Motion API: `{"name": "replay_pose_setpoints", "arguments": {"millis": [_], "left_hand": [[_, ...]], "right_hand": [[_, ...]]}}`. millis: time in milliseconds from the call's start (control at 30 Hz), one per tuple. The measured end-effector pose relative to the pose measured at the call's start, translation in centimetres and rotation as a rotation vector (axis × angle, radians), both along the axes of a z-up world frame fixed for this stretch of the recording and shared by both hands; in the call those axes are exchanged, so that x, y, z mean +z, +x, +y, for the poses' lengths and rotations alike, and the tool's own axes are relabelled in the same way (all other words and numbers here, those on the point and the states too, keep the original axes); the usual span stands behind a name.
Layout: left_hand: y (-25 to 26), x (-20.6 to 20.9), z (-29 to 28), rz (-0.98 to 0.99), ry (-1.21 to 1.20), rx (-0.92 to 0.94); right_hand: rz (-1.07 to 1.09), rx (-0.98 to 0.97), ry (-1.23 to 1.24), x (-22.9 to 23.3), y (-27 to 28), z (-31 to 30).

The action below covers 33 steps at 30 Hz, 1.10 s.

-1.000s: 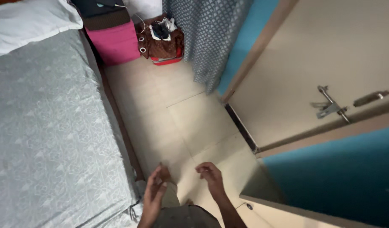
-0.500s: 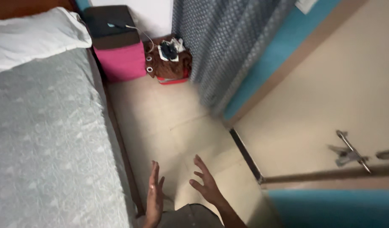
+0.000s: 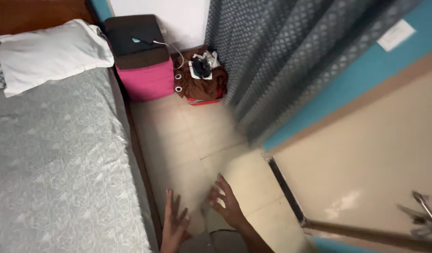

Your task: The person moves a chair to a corner, adjusts a bedsheet on a bed, handles a power adapter and its cable on a small table, and picks up a spray bottle from the floor.

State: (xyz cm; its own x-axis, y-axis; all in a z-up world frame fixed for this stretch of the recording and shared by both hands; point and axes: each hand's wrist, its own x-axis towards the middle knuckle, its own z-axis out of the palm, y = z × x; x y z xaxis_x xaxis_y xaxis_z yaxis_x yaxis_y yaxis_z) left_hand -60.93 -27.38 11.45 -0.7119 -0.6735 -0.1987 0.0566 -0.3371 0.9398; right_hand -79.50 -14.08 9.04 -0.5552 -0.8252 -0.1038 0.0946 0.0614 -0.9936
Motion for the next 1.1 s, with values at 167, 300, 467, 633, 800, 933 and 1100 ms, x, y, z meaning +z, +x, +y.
{"name": "replay_pose_setpoints", "arguments": {"millis": [167,300,467,633,800,933,1100], "left_hand": [[-3.7,-2.0,-2.8,0.017,0.215,0.077],[-8.0,-4.1,-7.0,-0.126,-0.011,0.066],[-15.7,-1.3,-12.2,-0.082,-0.058,0.184],[-22.4,2.1,-14.6,0.041,-0.078,0.216],[-24.1,0.4,-16.7,-0.051,-0.170,0.181],[-25.6,-0.6,-19.8,0.057,-0.168,0.340],[-28.1,-0.6,-26.9,0.020,-0.171,0.287]], "right_hand": [[-0.014,0.064,0.001,-2.0,-5.5,-5.1],[-0.019,0.066,0.075,-1.8,-11.4,-10.4],[0.092,0.113,-0.003,-0.7,-20.2,-16.3],[0.101,0.142,-0.060,-0.8,-26.5,-19.9],[0.086,0.170,-0.024,-1.6,-29.6,-22.7],[0.016,0.145,0.010,-2.0,-29.4,-26.4],[0.105,0.231,-0.015,-1.7,-30.3,-31.3]]}}
